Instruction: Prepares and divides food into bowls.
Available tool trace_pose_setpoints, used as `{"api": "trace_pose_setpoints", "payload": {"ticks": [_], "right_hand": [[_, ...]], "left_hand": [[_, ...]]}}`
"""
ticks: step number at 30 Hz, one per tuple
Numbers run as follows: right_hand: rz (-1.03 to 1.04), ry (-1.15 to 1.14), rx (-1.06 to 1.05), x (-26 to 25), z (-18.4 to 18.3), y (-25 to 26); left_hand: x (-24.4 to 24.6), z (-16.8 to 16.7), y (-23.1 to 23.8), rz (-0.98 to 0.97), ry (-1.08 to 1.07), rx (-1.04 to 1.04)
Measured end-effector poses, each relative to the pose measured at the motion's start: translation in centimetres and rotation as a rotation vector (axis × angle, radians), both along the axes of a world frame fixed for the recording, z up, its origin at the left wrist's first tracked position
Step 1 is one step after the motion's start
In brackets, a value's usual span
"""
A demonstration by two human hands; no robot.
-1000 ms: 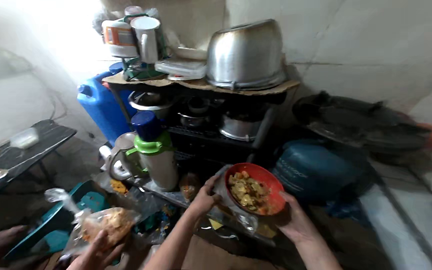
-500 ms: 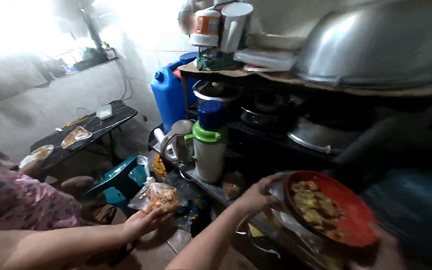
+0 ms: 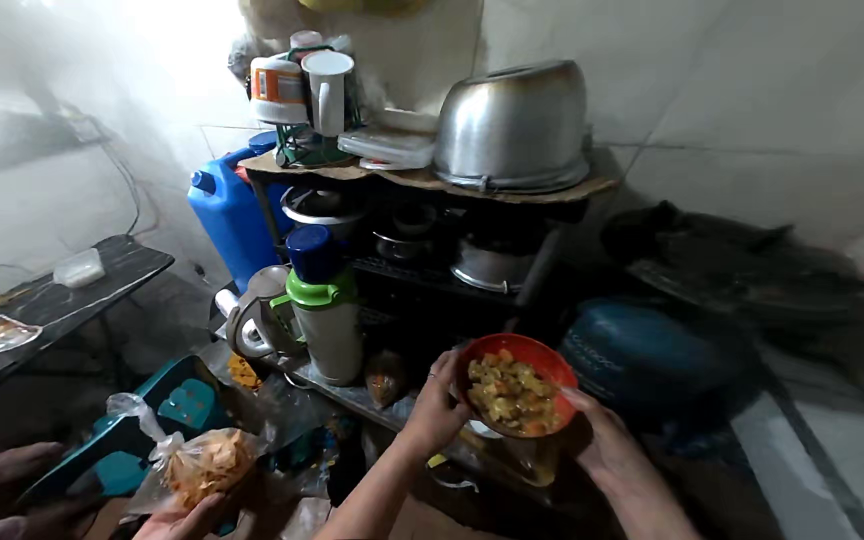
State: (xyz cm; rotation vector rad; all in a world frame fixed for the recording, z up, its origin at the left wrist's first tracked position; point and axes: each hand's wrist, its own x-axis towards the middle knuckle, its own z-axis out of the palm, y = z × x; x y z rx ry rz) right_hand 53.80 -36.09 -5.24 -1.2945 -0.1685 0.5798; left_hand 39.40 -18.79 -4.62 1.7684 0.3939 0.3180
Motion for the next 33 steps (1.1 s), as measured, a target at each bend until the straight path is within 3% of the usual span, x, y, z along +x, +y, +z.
{"api": "trace_pose_setpoints", "payload": {"ticks": [11, 18, 22, 33], "right_hand": [[0.087, -0.214, -0.256, -0.3, -0.7, 0.7], [0.147, -0.355, -0.553, -1.2, 0.7, 3.9], [0.231, -0.510, -0.714, -1.5, 1.4, 5.4], [0.391, -0.773, -0.932, -3.0, 3.4, 6.7]], "left_hand": [[0.0, -1.4, 0.2, -0.012, 0.168, 0.084], [0.2, -3.6, 0.1, -0.020, 0.224, -0.020], [0.0, -4.3, 0.1, 0.045, 0.193, -0.203], [0.0, -3.9, 0.0, 0.098, 0.098, -0.334]]}}
